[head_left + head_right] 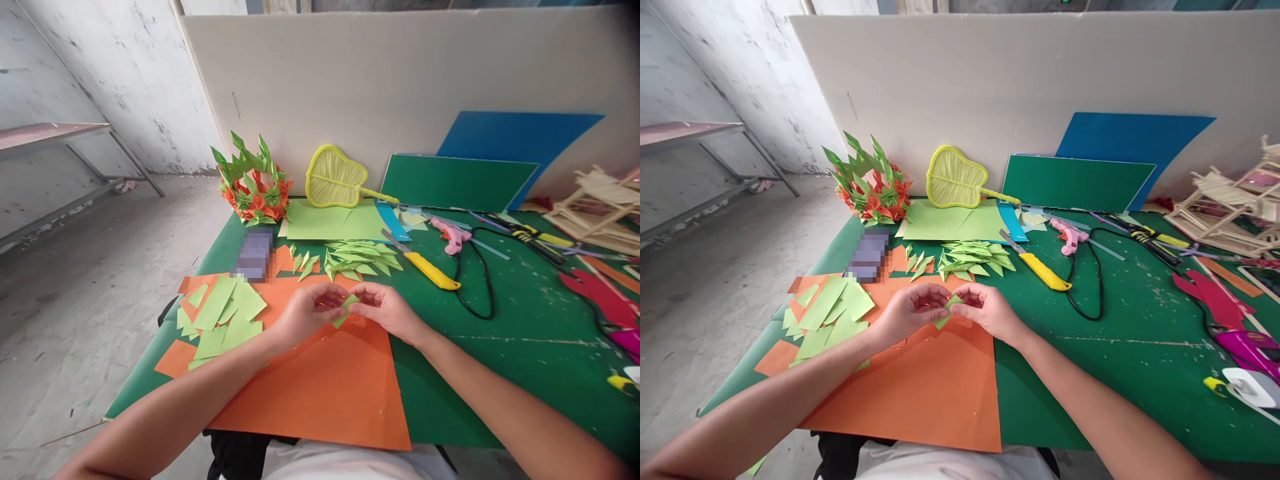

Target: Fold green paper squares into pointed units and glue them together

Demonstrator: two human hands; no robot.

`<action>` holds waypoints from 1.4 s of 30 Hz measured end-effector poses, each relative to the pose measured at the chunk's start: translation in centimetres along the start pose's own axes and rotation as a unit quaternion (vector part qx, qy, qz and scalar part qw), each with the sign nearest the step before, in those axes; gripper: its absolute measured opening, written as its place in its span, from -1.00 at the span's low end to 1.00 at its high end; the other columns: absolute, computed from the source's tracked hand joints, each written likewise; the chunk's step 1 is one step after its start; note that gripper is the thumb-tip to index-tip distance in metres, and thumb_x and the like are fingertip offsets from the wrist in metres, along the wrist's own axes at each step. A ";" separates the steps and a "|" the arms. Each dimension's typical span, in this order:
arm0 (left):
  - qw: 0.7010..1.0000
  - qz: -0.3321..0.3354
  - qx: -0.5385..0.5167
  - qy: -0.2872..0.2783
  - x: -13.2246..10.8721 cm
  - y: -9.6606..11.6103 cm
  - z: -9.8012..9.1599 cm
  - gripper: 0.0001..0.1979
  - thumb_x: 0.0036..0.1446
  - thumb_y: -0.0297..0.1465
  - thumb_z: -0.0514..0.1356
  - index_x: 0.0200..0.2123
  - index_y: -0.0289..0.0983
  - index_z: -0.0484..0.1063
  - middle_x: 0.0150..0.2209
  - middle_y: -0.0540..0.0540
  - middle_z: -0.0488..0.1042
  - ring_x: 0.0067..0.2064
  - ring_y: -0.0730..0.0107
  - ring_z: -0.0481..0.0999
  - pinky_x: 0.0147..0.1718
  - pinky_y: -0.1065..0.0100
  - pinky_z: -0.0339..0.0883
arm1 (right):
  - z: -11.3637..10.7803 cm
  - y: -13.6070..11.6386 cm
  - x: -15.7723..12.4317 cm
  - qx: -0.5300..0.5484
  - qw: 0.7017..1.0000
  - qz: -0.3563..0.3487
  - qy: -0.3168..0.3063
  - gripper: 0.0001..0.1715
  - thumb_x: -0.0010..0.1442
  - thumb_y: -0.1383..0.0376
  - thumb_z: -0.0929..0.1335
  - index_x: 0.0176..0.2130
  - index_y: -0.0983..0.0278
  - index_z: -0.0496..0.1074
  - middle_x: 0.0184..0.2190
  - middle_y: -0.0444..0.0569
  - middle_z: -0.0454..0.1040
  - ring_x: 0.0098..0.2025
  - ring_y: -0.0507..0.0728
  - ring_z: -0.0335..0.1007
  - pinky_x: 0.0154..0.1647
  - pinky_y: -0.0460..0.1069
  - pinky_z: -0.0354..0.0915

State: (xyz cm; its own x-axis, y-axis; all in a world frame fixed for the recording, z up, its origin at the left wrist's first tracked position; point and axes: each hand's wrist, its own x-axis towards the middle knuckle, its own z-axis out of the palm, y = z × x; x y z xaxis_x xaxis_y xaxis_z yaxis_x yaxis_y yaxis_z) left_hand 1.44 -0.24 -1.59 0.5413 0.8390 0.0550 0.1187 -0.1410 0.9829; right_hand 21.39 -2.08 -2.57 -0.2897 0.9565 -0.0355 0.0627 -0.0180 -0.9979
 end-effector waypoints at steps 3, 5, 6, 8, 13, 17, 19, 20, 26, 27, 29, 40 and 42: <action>1.000 0.002 0.005 0.018 0.0 0.1 0.0 -0.75 0.04 -0.35 0.30 -0.20 -0.30 0.42 -0.26 -0.09 0.49 -0.26 0.40 0.52 -0.29 0.41 0.45 | 0.1 -0.3 0.0 -0.007 1.000 -0.001 0.010 -0.69 0.04 0.09 0.45 -0.34 0.28 0.47 -0.40 -0.11 0.45 -0.37 0.03 0.35 -0.32 -0.06 0.27; 1.000 0.001 0.008 0.024 0.0 0.2 0.0 -0.77 0.03 -0.37 0.30 -0.23 -0.30 0.41 -0.28 -0.08 0.49 -0.26 0.41 0.52 -0.30 0.42 0.44 | 0.1 -0.4 0.0 -0.021 1.000 0.001 0.023 -0.69 0.04 0.08 0.45 -0.39 0.29 0.47 -0.45 -0.13 0.43 -0.41 0.01 0.32 -0.37 -0.08 0.24; 1.000 0.000 0.008 0.025 0.0 0.2 0.0 -0.78 0.03 -0.37 0.30 -0.25 -0.30 0.40 -0.28 -0.07 0.49 -0.27 0.41 0.52 -0.31 0.42 0.44 | 0.1 -0.5 -0.1 -0.026 0.999 0.003 0.027 -0.69 0.04 0.08 0.46 -0.40 0.29 0.46 -0.47 -0.14 0.42 -0.42 0.01 0.31 -0.38 -0.08 0.24; 1.000 -0.002 0.006 0.023 -0.1 0.3 0.0 -0.79 0.03 -0.37 0.30 -0.27 -0.31 0.39 -0.30 -0.07 0.49 -0.27 0.41 0.52 -0.31 0.42 0.43 | 0.1 -0.5 -0.1 -0.031 0.999 0.005 0.033 -0.68 0.02 0.08 0.46 -0.43 0.30 0.45 -0.49 -0.15 0.41 -0.44 0.01 0.29 -0.40 -0.08 0.23; 1.000 -0.005 0.012 0.026 -0.1 0.6 0.0 -0.79 0.01 -0.34 0.31 -0.30 -0.31 0.40 -0.32 -0.07 0.49 -0.28 0.40 0.52 -0.30 0.40 0.43 | 0.2 -0.3 -0.2 -0.043 0.998 -0.010 0.050 -0.65 0.01 0.06 0.46 -0.43 0.29 0.45 -0.50 -0.14 0.42 -0.44 0.02 0.30 -0.41 -0.07 0.24; 0.999 -0.014 0.023 0.030 0.0 0.7 -0.1 -0.80 0.01 -0.34 0.31 -0.32 -0.32 0.42 -0.33 -0.08 0.49 -0.27 0.39 0.51 -0.31 0.41 0.42 | 0.2 -0.4 -0.3 -0.050 0.997 -0.018 0.059 -0.66 0.02 0.06 0.46 -0.43 0.29 0.45 -0.50 -0.13 0.42 -0.44 0.02 0.30 -0.41 -0.07 0.25; 0.999 -0.018 0.025 0.032 0.1 0.7 -0.1 -0.80 0.01 -0.34 0.31 -0.32 -0.31 0.42 -0.34 -0.07 0.49 -0.28 0.39 0.51 -0.32 0.41 0.42 | 0.2 -0.5 -0.3 -0.054 0.996 -0.021 0.060 -0.67 0.03 0.07 0.45 -0.43 0.29 0.45 -0.49 -0.13 0.42 -0.44 0.02 0.31 -0.41 -0.07 0.25; 0.999 -0.020 0.025 0.033 0.1 0.7 -0.1 -0.80 0.00 -0.34 0.31 -0.33 -0.31 0.42 -0.34 -0.07 0.49 -0.28 0.40 0.51 -0.32 0.42 0.42 | 0.2 -0.5 -0.3 -0.057 0.996 -0.022 0.061 -0.67 0.04 0.07 0.45 -0.42 0.29 0.46 -0.49 -0.13 0.43 -0.43 0.02 0.31 -0.40 -0.07 0.25; 0.997 -0.034 0.057 0.036 0.0 0.3 -0.3 -0.83 -0.01 -0.34 0.31 -0.37 -0.30 0.44 -0.37 -0.05 0.50 -0.30 0.40 0.51 -0.34 0.44 0.41 | 0.3 -0.1 -0.2 -0.117 0.991 -0.043 0.053 -0.66 0.10 0.05 0.41 -0.39 0.29 0.46 -0.46 -0.10 0.46 -0.42 0.06 0.36 -0.39 -0.05 0.30; 0.996 -0.039 0.071 0.034 0.0 0.2 -0.3 -0.84 0.00 -0.33 0.30 -0.38 -0.30 0.44 -0.37 -0.05 0.51 -0.32 0.40 0.51 -0.36 0.45 0.40 | 0.2 0.0 -0.2 -0.143 0.987 -0.053 0.058 -0.68 0.11 0.05 0.41 -0.34 0.28 0.47 -0.43 -0.08 0.48 -0.41 0.07 0.37 -0.39 -0.04 0.32; 0.993 -0.049 0.107 0.023 0.0 -0.1 -0.5 -0.87 0.03 -0.33 0.27 -0.39 -0.29 0.47 -0.37 -0.04 0.53 -0.35 0.41 0.51 -0.39 0.45 0.39 | 0.0 0.1 -0.2 -0.213 0.969 -0.101 0.080 -0.72 0.13 0.10 0.40 -0.25 0.24 0.48 -0.33 -0.04 0.51 -0.31 0.12 0.42 -0.31 -0.01 0.35; 0.950 0.068 0.304 -0.011 -0.1 -0.4 -0.7 -0.82 0.13 -0.49 0.14 -0.39 -0.25 0.57 -0.32 -0.07 0.52 -0.34 0.40 0.47 -0.33 0.44 0.32 | -0.8 -0.1 -0.2 -0.433 0.846 -0.302 -0.075 -0.71 0.33 0.28 0.23 -0.11 0.17 0.52 -0.13 0.01 0.53 -0.10 0.16 0.42 -0.06 0.10 0.37; 0.946 0.066 0.316 -0.017 -0.2 -0.3 -0.6 -0.80 0.16 -0.48 0.12 -0.40 -0.26 0.56 -0.29 -0.09 0.51 -0.33 0.39 0.48 -0.33 0.44 0.32 | -0.8 0.0 -0.2 -0.441 0.841 -0.302 -0.088 -0.69 0.34 0.29 0.21 -0.09 0.17 0.51 -0.11 0.00 0.52 -0.09 0.16 0.42 -0.05 0.09 0.38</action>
State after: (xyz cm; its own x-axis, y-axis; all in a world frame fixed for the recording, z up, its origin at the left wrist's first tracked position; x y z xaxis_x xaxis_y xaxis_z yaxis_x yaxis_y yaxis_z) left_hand 0.79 -0.03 -1.78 0.6119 0.7759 0.1537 0.5157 -0.5387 0.6662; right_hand 22.22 -2.03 -2.49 -0.6553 0.6536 0.3787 0.5137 0.7531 -0.4109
